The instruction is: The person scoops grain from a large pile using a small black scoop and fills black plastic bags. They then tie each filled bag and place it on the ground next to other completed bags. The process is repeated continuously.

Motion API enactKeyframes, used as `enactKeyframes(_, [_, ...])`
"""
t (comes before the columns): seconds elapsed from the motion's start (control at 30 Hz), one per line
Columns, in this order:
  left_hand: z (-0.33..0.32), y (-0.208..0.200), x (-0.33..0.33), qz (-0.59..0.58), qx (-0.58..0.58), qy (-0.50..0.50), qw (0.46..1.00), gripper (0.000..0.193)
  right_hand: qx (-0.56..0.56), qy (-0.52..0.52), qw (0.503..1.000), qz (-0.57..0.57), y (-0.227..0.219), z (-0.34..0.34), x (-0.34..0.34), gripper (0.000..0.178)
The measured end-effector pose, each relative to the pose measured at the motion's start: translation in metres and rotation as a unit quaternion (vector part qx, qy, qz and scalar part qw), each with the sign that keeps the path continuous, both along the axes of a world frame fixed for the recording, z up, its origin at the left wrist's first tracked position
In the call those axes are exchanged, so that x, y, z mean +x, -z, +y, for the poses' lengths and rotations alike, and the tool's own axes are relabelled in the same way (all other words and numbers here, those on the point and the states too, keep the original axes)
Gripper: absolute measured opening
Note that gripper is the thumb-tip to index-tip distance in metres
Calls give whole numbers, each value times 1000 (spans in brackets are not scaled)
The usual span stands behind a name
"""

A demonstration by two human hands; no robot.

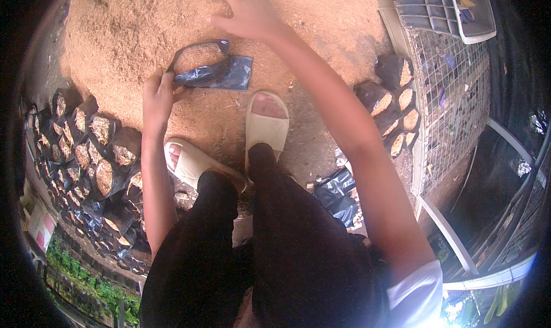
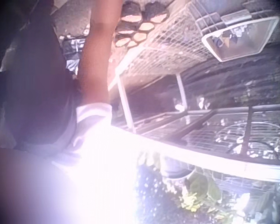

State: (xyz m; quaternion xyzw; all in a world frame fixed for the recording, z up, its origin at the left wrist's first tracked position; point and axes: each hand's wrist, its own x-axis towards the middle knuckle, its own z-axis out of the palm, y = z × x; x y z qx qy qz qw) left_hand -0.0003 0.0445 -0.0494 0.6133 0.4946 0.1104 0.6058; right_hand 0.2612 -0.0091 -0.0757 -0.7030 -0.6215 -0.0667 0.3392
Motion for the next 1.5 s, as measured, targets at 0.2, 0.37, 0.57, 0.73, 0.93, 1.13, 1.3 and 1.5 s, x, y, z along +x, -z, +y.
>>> enactKeyframes(0.2, [-2,0,0,-4,14,6,1000,21,0,73,996,-47,51,11,-21,30])
enactKeyframes(0.37, [-21,-30,19,18,62,14,998,26,-35,170,958,228,100,-3,18,38])
enactKeyframes(0.57, [-19,-33,9,83,132,34,987,28,84,106,601,788,31,-4,1,31])
enactKeyframes(0.73, [-10,-30,11,77,138,59,986,16,53,-21,593,803,-51,-25,-45,19])
enactKeyframes(0.93, [-5,-16,10,31,111,24,993,12,-38,-86,843,530,-50,-29,-92,17])
enactKeyframes(1.13, [-2,-20,3,49,132,18,990,11,64,34,944,321,-48,-13,-57,24])
enactKeyframes(1.3, [-6,-23,-1,49,155,22,987,15,-17,113,991,-68,8,10,-17,31])
enactKeyframes(1.5, [-27,-49,12,65,112,57,990,38,-8,45,994,-103,65,-4,-13,30])
